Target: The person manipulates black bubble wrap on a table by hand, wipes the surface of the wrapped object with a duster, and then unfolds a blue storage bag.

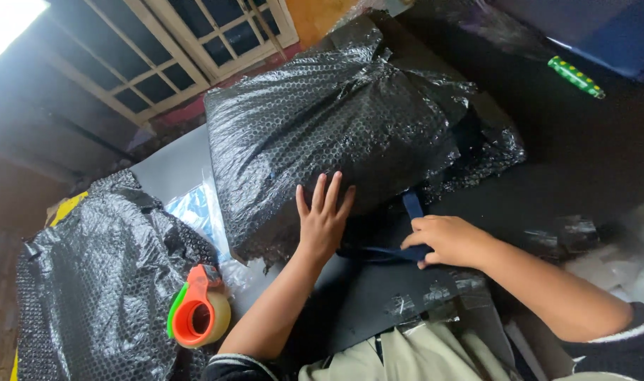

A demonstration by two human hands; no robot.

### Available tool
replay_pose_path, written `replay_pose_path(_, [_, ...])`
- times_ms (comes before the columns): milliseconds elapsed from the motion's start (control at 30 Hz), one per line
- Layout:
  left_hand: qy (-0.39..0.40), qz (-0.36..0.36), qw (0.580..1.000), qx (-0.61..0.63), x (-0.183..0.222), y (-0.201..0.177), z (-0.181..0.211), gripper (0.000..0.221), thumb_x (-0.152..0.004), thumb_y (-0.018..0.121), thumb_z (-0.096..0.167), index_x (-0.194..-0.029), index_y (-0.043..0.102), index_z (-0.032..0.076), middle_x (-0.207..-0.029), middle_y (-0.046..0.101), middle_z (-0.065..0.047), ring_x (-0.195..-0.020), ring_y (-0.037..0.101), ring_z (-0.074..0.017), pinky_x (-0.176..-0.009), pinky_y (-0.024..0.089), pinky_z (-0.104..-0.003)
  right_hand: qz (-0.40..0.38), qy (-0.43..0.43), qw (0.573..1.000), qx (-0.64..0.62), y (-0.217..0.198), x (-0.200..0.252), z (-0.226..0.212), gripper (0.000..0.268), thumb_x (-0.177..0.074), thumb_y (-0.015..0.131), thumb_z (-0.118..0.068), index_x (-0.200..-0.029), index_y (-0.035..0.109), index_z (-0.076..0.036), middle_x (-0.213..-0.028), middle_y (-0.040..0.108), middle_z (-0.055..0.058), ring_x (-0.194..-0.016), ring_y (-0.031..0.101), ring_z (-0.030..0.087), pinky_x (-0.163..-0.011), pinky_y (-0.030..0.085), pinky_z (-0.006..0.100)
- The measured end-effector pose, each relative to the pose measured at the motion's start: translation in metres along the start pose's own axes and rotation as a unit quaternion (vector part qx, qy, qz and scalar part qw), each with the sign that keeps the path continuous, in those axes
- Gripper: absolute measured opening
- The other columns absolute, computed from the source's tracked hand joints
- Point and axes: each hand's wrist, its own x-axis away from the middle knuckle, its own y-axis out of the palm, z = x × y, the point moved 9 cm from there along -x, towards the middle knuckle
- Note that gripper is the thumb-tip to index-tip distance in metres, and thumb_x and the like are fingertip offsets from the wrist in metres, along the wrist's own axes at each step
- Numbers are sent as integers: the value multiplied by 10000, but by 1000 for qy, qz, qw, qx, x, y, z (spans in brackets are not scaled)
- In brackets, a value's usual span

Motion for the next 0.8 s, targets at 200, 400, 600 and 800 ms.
replay_pose_path(200, [-117,-51,986,105,-23,-23,-32,436,-794,747,269,-1224,696,318,-1341,658,69,-1326,570,-221,-1138,307,-566,72,31,979,-189,-47,7,0,169,-807,746,-189,-947,837,-164,-891,804,90,-917,769,331,-836,607,455])
replay_pose_path(400, [-388,-91,793,461,-47,-46,-96,375,-1038,537,395,-1319,712,219,-1342,702,-65,-1332,599,-256,-1164,400,-484,227,78,902,-360,-128,-29,16,148,-840,849,-330,-886,796,-200,-797,805,-16,-851,782,165,-872,564,333])
replay_pose_path(600, [-346,-45,795,496,-46,-73,-96,395,-1094,500,309,-1341,679,58,-1362,664,-176,-1317,580,-336,-1140,392,-551,350,62,724,-591,-149,-126,62,581,-895,826,-136,-1342,549,111,-1206,675,317,-879,747,390,-741,666,400])
replay_pose_path(800, [-214,-42,910,353,-40,-50,-65,345,-1081,536,277,-1309,694,72,-1271,700,-207,-1183,642,-428,-1028,495,-537,413,216,854,-231,-164,-202,105,340,-916,718,-287,-1118,726,-14,-951,725,189,-735,744,336,-582,622,352])
